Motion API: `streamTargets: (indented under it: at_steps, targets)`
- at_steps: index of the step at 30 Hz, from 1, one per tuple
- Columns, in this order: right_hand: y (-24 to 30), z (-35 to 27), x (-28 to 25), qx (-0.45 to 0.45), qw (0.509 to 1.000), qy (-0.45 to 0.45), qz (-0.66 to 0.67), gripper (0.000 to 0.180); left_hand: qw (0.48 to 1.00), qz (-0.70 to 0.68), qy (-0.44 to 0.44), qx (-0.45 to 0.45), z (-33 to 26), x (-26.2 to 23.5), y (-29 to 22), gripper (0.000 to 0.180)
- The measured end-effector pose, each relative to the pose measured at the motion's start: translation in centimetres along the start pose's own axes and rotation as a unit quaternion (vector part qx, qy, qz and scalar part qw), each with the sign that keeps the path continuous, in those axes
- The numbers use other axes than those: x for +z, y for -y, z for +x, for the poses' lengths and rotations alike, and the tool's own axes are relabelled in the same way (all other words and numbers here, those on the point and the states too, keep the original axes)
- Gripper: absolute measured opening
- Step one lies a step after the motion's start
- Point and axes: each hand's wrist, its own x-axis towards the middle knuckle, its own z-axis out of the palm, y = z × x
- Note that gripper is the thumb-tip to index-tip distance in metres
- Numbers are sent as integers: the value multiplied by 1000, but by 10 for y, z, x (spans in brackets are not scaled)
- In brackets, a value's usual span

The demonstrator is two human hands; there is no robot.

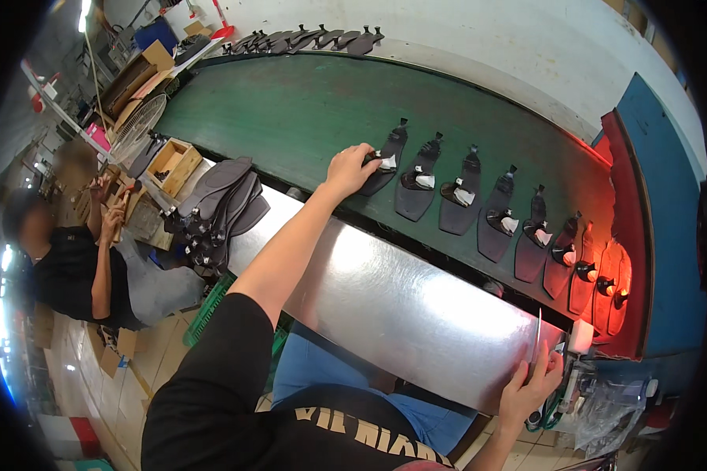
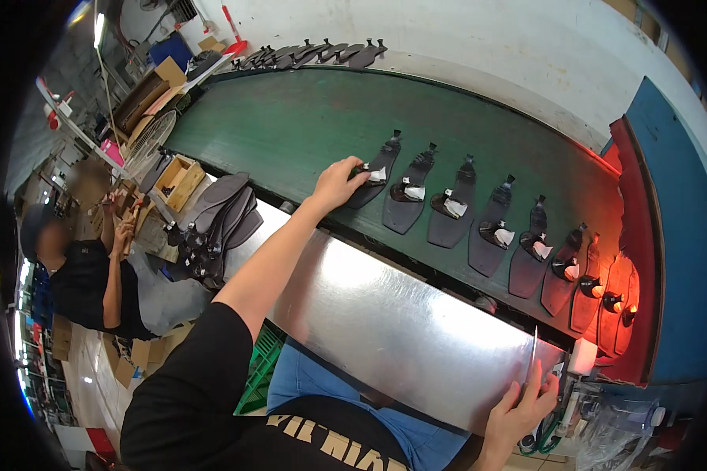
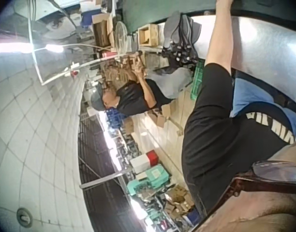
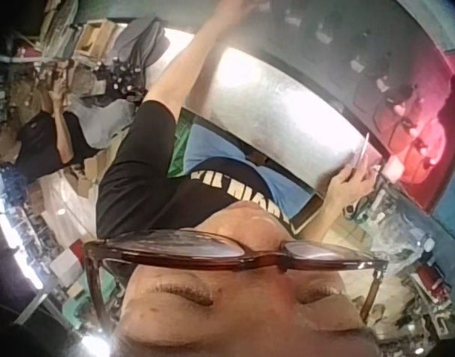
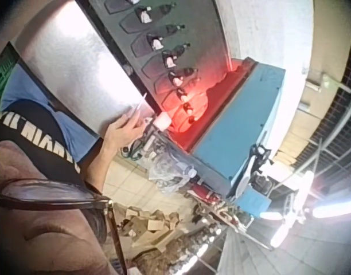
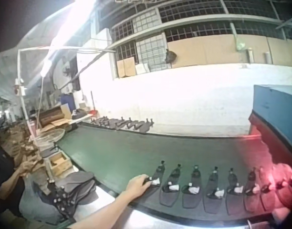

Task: The person assembles black slipper soles by attaching small white plastic heel caps. They pick up a sole, insert the cap, and use a metal tool to press it into place. The process is repeated for multiple soles, which are placed on a metal table after completion.

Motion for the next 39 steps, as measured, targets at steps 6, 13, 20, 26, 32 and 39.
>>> streamTargets:
  at_steps: [6, 13, 20, 26, 32, 39]
  targets:
    - [22, 9, -7, -61, 992, -112, 20, 42, 993, -30, -110, 25, -9, 4, -13, 29]
    - [69, 3, -13, -77, 943, 7, 323, 28, 960, -261, -100, -21, -26, -67, -59, 24]
    - [122, -3, 30, 65, 478, 275, 832, 43, 775, -594, 218, -11, -186, -113, -147, 26]
    - [140, -4, 20, 47, 492, 290, 819, 35, 676, -678, 264, -120, -241, -113, -153, 23]
    - [132, -13, -14, 61, 623, 240, 742, 32, 614, -726, 217, -219, -264, -97, -137, 27]
    - [128, -47, -10, -71, 809, 234, 534, 31, 617, -713, 216, -254, -272, -97, -137, 32]
